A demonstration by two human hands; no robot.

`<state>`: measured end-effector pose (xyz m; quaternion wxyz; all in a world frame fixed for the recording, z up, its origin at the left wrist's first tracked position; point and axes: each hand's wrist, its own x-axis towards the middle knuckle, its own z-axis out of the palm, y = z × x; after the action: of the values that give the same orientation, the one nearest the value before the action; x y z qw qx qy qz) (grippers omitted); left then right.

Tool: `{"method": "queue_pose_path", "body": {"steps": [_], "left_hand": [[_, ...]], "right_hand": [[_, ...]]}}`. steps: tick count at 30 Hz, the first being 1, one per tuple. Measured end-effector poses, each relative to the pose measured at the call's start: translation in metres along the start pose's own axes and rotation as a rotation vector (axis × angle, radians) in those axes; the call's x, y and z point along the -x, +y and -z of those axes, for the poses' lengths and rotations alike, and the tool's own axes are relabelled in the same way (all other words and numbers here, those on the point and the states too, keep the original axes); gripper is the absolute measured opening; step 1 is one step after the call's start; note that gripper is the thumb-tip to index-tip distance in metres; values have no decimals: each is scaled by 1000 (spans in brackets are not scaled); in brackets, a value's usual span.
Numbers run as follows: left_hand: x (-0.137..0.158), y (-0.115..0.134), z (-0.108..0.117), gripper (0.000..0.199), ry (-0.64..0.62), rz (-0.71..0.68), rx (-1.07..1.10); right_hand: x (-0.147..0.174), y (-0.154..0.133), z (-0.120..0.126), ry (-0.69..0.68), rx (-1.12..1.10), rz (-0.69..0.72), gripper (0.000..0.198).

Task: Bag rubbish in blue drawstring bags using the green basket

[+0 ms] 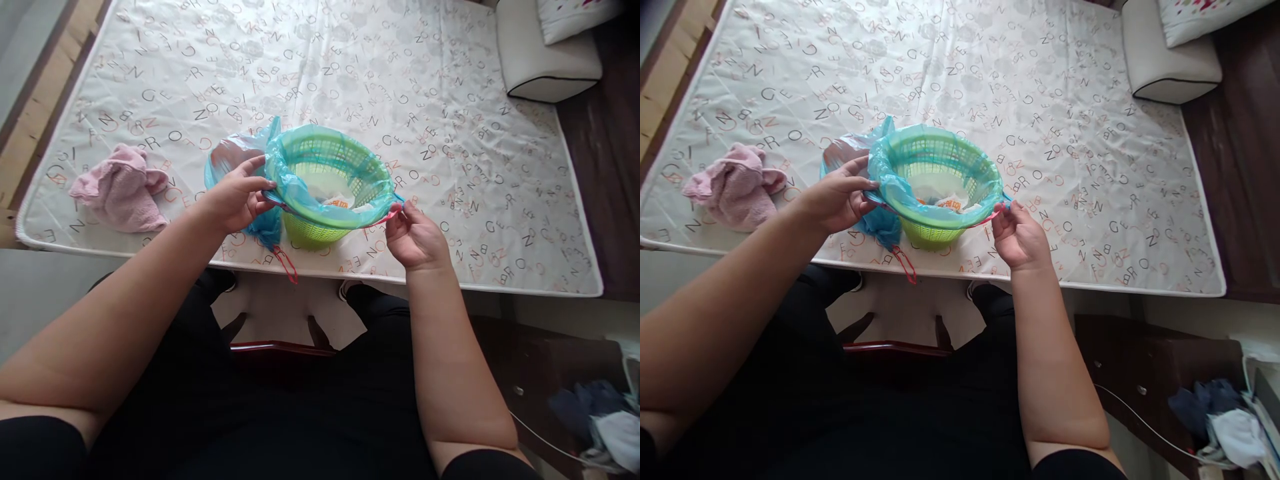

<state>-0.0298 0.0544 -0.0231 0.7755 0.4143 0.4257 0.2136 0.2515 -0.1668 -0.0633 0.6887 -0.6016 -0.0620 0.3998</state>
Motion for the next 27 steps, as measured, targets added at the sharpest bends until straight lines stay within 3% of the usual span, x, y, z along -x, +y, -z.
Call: {"method": "queue_pose_path", "body": {"steps": [5, 11, 18, 23, 27], "left_hand": [[-1, -6, -4, 71, 32, -16, -4], [0, -13, -10, 64, 240, -137, -66], [4, -20, -19, 56, 386, -202, -60], [11, -21, -23, 47, 395, -227, 17], [9, -19, -18, 40, 386, -102, 158]], "right_hand": [[10, -11, -18, 104, -245, -136, 13], [53, -44, -55, 317, -465, -248, 17], [88, -40, -58, 59, -262, 13, 24], [94, -30, -63, 14, 11, 282, 32], [94, -19, -77, -205, 374, 524, 23]]}}
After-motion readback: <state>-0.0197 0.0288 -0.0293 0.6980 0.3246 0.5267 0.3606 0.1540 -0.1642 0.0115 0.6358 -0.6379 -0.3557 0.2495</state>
